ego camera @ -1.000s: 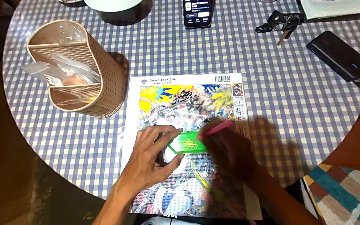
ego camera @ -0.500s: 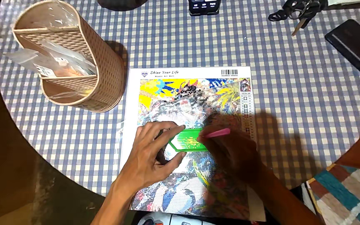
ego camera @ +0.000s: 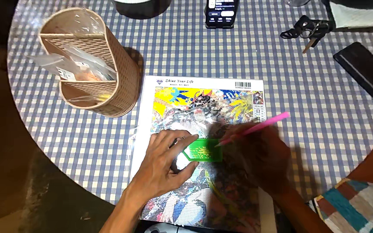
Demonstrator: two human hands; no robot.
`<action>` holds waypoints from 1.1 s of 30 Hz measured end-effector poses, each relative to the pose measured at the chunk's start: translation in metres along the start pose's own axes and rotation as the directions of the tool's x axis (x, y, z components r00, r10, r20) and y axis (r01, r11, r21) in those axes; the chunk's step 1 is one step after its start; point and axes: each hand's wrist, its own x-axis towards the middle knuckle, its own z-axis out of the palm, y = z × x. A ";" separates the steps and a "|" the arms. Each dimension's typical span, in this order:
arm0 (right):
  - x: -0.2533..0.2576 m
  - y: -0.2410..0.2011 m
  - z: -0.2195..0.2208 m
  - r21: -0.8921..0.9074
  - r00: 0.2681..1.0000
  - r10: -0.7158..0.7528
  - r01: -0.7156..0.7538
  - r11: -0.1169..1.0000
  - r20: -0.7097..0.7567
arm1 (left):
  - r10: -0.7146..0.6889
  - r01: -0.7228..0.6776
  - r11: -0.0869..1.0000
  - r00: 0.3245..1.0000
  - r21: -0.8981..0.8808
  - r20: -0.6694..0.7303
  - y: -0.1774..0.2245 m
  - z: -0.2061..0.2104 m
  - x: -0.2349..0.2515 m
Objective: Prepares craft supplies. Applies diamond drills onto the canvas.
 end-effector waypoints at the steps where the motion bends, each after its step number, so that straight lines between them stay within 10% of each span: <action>1: 0.003 -0.003 -0.001 0.020 1.000 0.018 -0.018 1.000 -0.011 | 0.005 -0.005 1.000 1.000 -0.001 -0.001 0.000 0.000 0.000; 33: 0.102 0.023 0.090 -0.298 0.961 -0.110 0.186 0.936 0.255 | 0.067 -0.066 0.998 0.997 0.013 -0.045 0.001 0.002 -0.002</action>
